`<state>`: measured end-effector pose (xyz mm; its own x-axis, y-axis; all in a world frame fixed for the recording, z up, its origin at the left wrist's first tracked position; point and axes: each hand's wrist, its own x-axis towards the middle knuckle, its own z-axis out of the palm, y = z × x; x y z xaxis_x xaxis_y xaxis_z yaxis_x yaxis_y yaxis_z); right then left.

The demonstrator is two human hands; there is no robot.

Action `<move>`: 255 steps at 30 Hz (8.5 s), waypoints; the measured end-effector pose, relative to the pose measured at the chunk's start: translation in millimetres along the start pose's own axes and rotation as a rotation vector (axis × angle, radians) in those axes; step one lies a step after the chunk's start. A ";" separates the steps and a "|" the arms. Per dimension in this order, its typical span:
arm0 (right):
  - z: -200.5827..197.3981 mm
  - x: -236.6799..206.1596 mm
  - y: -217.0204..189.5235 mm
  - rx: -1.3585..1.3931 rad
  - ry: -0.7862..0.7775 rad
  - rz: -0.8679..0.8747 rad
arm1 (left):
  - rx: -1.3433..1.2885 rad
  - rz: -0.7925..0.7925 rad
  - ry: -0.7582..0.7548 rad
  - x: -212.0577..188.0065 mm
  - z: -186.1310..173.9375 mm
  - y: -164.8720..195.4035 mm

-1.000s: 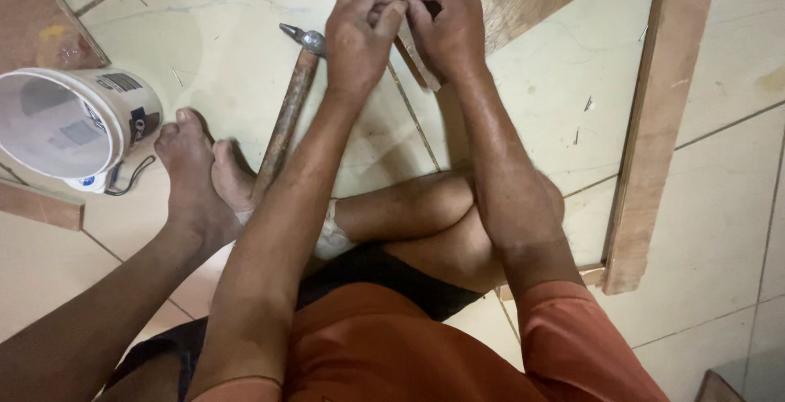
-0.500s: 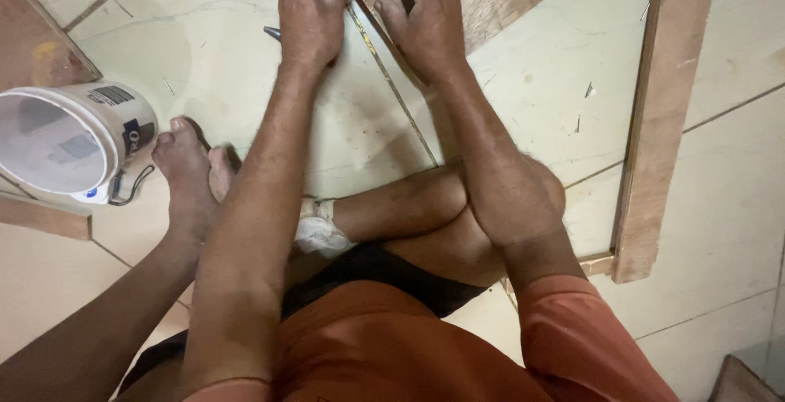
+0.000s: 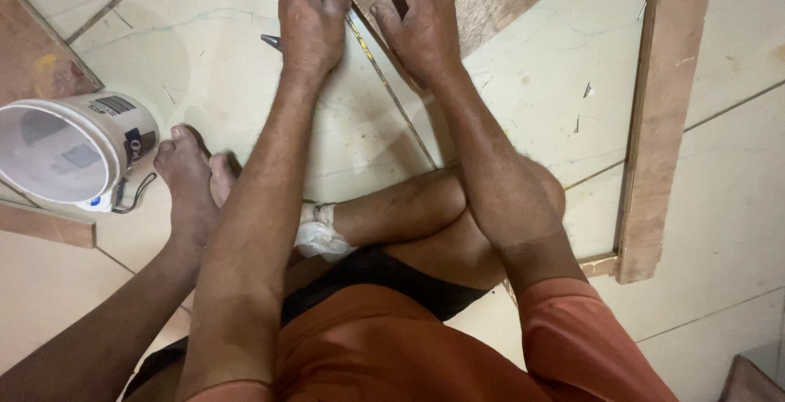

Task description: The person sits on the floor assembling a wooden frame, hammering nails into thin wood strips using a hammer. They take nails from a bucket, position a strip against a plywood panel, and use a tape measure to measure the wood before continuing to nail.

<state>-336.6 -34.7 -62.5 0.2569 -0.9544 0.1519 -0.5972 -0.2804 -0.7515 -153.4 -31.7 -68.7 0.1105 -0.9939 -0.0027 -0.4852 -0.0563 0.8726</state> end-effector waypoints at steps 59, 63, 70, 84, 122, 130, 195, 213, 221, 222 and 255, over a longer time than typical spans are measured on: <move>21.0 10.5 -19.9 -0.067 0.184 0.034 | -0.251 -0.987 -0.395 -152.8 -102.2 3.3; 15.7 9.3 -23.3 -0.059 0.202 -0.022 | -0.366 -0.722 -0.299 -157.0 -99.6 20.1; 13.5 13.8 -29.5 -0.103 0.223 0.002 | -0.078 -0.299 -0.242 -139.3 -98.1 72.0; 11.1 13.5 -29.3 -0.067 0.194 -0.013 | 0.099 -0.289 -0.340 -116.6 -94.6 88.8; 31.2 1.4 0.5 0.029 0.237 0.184 | -0.385 0.001 -0.094 -141.9 -112.5 83.2; 30.7 -0.5 4.7 0.018 0.274 0.118 | 0.118 -0.114 -0.202 -139.5 -97.6 56.7; -22.2 15.3 -14.7 0.070 -0.046 -0.066 | 0.645 -0.693 -0.181 -73.1 -225.9 -81.2; 24.9 -25.8 -67.7 0.105 -0.049 -0.503 | 0.177 -0.363 -0.344 -91.3 -113.7 15.9; 18.8 -44.3 -71.2 0.085 -0.225 -0.574 | 0.020 -0.470 -0.466 -96.1 -98.8 28.9; 18.1 -44.2 -74.1 0.113 -0.184 -0.618 | 0.060 -0.439 -0.464 -97.4 -100.8 28.2; -40.8 -51.0 -10.7 0.063 0.028 -0.035 | -0.846 -0.555 -0.102 -98.4 33.8 37.3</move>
<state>-374.3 12.8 -36.0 0.2547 -0.9470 0.1959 -0.5387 -0.3072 -0.7845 -211.7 60.8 -52.4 0.0402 -0.8535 -0.5196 0.3891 -0.4656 0.7949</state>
